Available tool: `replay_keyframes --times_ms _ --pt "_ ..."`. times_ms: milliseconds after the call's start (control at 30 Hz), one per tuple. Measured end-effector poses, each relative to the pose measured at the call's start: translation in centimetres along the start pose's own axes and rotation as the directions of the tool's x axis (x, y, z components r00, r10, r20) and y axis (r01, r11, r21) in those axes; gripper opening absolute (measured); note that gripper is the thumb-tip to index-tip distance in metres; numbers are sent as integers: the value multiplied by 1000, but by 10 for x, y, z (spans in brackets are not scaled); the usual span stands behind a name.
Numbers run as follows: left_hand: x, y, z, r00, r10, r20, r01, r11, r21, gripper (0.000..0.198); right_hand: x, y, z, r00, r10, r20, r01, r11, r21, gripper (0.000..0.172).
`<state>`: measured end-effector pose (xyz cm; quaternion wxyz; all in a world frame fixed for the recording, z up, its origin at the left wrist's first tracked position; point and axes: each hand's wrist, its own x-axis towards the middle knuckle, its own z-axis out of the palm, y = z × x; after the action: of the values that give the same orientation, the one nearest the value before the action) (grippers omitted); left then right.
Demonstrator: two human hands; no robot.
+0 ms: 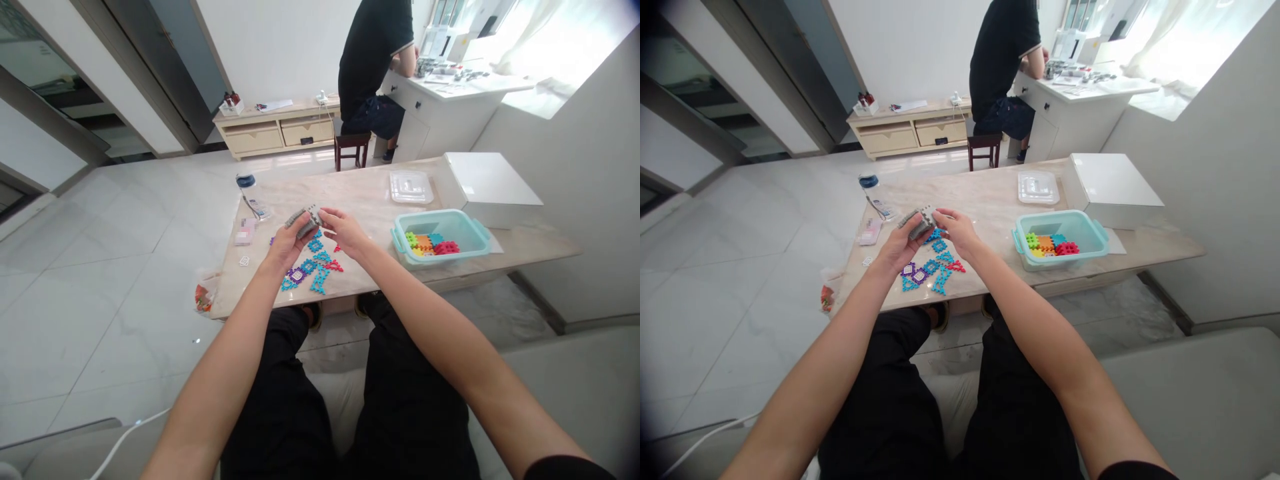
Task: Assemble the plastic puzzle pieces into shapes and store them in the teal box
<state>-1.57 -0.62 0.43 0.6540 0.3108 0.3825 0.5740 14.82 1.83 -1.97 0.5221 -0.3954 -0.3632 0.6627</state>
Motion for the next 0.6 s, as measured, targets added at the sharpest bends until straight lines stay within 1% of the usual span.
replay_keyframes --times_ms 100,200,367,500,600 --pt "-6 -2 2 999 17 28 -19 999 43 37 -8 1 7 1000 -22 -9 22 998 -59 42" --pt "-9 -4 2 1000 8 14 -8 1000 30 35 -12 3 15 999 -47 -8 46 993 -113 45" --pt "-11 -3 -4 1000 -3 19 3 999 41 35 -13 10 25 997 -67 -43 59 984 -166 45" --pt "-9 1 -12 1000 -25 16 24 998 51 33 -11 11 24 994 -104 -37 92 968 -232 44" --pt "-7 7 -15 998 -50 34 50 999 14 29 -13 -3 17 981 -196 9 188 928 -321 44"
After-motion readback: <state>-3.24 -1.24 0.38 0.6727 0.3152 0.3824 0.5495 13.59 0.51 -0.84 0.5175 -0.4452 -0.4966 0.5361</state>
